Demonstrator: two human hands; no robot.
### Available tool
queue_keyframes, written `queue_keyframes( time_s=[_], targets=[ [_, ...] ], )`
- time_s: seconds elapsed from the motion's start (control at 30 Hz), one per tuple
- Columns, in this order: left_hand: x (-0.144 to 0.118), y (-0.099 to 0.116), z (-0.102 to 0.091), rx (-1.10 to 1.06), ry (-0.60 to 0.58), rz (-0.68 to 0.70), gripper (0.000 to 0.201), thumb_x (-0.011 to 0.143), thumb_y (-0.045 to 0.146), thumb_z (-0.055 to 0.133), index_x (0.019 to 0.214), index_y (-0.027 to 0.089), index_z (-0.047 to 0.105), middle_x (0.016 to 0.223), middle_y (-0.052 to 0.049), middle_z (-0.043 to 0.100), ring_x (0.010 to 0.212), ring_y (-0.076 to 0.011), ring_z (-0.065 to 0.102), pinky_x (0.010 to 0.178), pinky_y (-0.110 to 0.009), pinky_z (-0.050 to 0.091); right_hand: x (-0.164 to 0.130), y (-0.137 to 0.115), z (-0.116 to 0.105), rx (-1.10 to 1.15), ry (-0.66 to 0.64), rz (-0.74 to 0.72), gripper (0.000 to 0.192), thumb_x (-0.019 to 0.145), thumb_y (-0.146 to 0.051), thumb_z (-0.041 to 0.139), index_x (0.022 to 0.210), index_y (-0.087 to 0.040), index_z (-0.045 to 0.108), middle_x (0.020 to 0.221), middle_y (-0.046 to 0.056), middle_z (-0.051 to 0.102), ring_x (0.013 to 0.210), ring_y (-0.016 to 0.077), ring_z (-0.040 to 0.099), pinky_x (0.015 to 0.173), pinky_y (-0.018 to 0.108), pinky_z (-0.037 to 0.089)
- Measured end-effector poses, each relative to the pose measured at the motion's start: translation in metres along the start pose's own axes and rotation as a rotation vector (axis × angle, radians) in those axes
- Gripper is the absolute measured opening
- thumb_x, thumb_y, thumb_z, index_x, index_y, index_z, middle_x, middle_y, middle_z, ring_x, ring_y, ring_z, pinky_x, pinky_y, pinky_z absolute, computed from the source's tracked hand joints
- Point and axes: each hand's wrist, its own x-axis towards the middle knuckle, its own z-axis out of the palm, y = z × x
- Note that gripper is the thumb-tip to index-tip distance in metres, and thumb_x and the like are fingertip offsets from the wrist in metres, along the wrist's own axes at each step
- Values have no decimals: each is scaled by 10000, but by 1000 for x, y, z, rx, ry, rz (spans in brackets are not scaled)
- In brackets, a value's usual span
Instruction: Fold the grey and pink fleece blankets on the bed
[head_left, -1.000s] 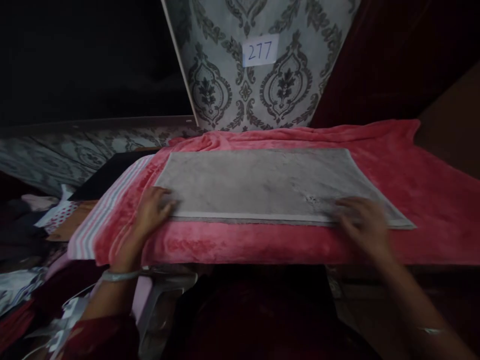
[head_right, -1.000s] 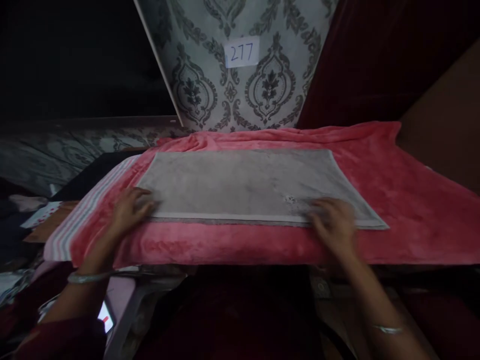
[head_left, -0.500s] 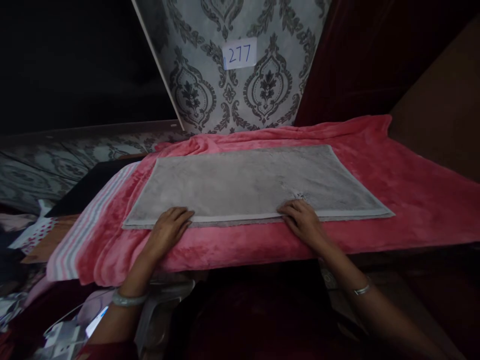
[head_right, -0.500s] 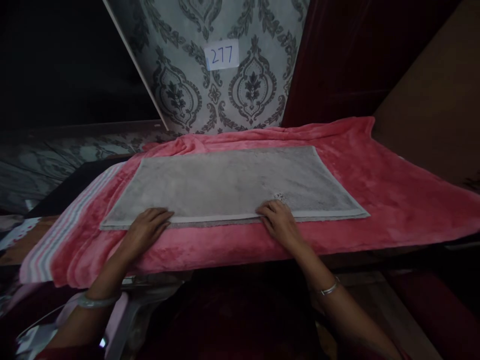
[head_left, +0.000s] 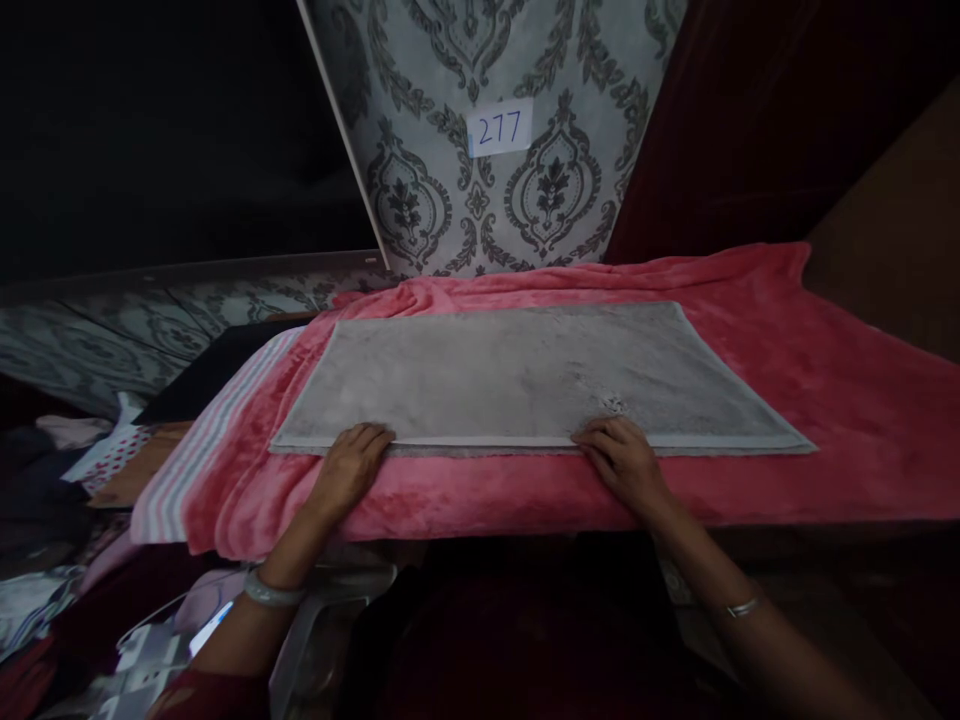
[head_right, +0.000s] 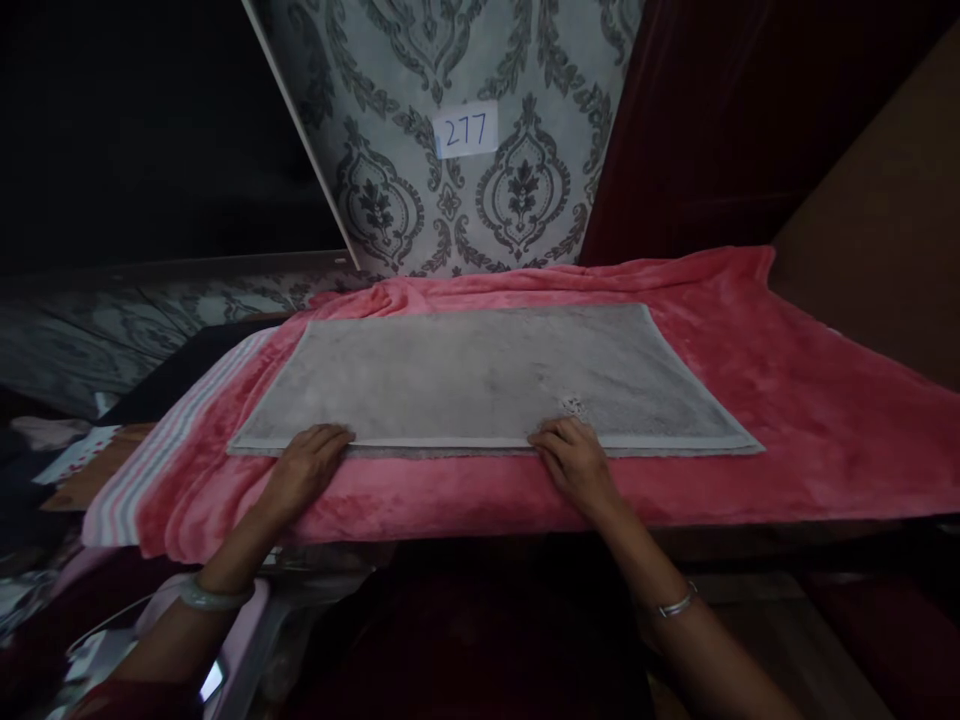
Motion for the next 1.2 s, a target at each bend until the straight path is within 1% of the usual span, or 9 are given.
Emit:
queue_keyframes(
  time_s=[0.3, 0.37, 0.43, 0.53, 0.7, 0.9, 1.03, 1.13, 1.2],
  targets=[
    [-2, 3, -14, -250, 75, -143, 295, 995, 298, 436, 942, 196, 708, 988, -97, 707, 971, -225, 652, 883, -391, 556, 7, -1, -12, 133, -89, 56, 235, 992, -293, 507, 883, -222, 703, 872, 71, 678, 836, 215, 635, 752, 367, 529],
    [10, 3, -18, -269, 58, -188, 344, 1009, 328, 392, 976, 198, 709, 1015, -96, 716, 990, -222, 663, 899, -388, 558, 21, -2, -15, 136, -115, 72, 272, 1010, -326, 474, 889, -227, 697, 867, 70, 691, 834, 218, 650, 766, 369, 541],
    [32, 5, -20, -252, 2, -208, 392, 1014, 346, 358, 1139, 186, 693, 1186, -119, 702, 1128, -237, 647, 996, -410, 530, 43, -2, -12, 83, -143, 48, 296, 1019, -373, 448, 1056, -228, 704, 987, 91, 712, 927, 238, 663, 839, 395, 545],
    [80, 8, -17, -218, -144, -212, 522, 992, 393, 417, 1429, 126, 523, 1513, -184, 493, 1403, -286, 470, 1162, -452, 400, 83, 2, 9, -34, -225, -50, 461, 1006, -447, 450, 1390, -222, 570, 1332, 138, 626, 1206, 284, 592, 1005, 467, 495],
    [149, 5, 5, -167, -348, -260, 706, 983, 517, 444, 1573, 153, 314, 1654, -173, 245, 1536, -332, 209, 1240, -546, 204, 118, 20, 60, -242, -377, -70, 590, 976, -505, 483, 1528, -305, 427, 1579, 128, 405, 1444, 363, 375, 1076, 624, 399],
    [146, -5, 43, -115, -353, -358, 657, 1001, 555, 363, 1576, 237, 329, 1663, -123, 244, 1538, -364, 178, 1218, -649, 139, 87, 38, 96, -248, -403, -51, 595, 990, -552, 426, 1554, -368, 378, 1611, 77, 359, 1469, 367, 337, 1086, 682, 368],
    [145, -28, 45, -164, -420, -327, 671, 989, 591, 361, 1578, 274, 316, 1669, -111, 227, 1538, -352, 185, 1206, -663, 150, 95, 63, 95, -126, -461, -86, 603, 971, -599, 416, 1536, -392, 411, 1578, 61, 413, 1428, 355, 414, 1070, 639, 428],
    [154, -66, 41, -114, -444, -398, 646, 995, 577, 356, 1565, 274, 344, 1664, -111, 245, 1536, -346, 196, 1206, -662, 126, 122, 106, 85, -76, -492, -47, 608, 964, -618, 364, 1495, -351, 492, 1516, 75, 499, 1368, 331, 498, 1074, 585, 452],
    [160, -97, 41, -85, -451, -492, 630, 1003, 557, 358, 1564, 271, 345, 1662, -110, 253, 1536, -346, 194, 1206, -652, 127, 134, 145, 76, -123, -436, 28, 660, 930, -663, 349, 1476, -333, 518, 1510, 76, 507, 1385, 347, 474, 1101, 608, 411]
  ],
)
